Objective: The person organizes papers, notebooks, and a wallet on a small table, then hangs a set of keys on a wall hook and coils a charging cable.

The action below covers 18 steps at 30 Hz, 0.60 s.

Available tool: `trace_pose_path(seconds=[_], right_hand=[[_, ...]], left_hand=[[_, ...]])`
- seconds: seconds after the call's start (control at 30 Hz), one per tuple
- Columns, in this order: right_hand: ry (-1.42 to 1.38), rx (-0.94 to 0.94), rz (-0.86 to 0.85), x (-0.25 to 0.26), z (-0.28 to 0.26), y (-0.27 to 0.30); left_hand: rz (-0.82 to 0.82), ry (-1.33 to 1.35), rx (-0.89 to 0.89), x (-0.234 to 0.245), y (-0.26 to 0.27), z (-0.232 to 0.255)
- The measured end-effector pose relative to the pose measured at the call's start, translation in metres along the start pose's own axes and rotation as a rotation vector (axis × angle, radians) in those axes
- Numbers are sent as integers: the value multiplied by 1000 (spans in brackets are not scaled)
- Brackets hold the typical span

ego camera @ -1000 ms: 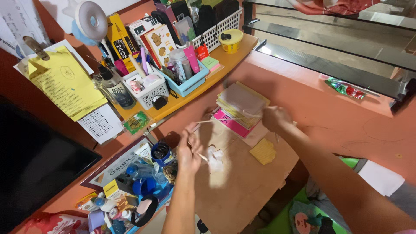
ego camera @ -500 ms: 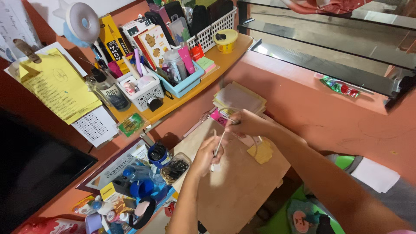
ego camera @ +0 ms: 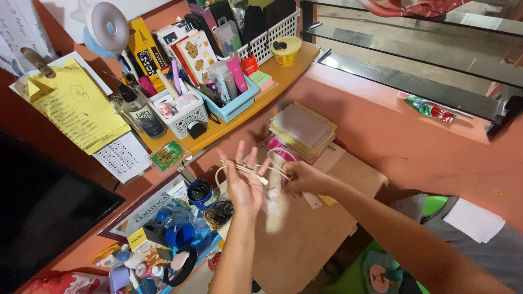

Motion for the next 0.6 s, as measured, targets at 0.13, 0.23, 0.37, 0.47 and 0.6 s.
trace_pose_path(seconds=[0.13, 0.23, 0.37, 0.47, 0.6], right_hand=[[11, -48, 54, 15, 12, 13], [-1, -5, 3, 19, -3, 21], [103, -51, -147, 28, -27, 25], [8, -19, -37, 54, -33, 20], [-121, -14, 5, 76, -25, 11]], left_hand=[[17, -212, -164, 23, -13, 5], [70, -290, -189, 35, -17, 2], [4, -568, 15, 23, -11, -25], [-233, -864, 240, 4, 7, -57], [-361, -1024, 534, 11, 27, -80]])
Point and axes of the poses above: each hand's wrist, its own y-axis away from the middle knuckle, its own x-axis out of the back of the hand, z = x × y, the point moved 9 cm from there along -y, towards the middle knuckle, and after that the axes turned 5 degrees about x, right-handed, at the moved point
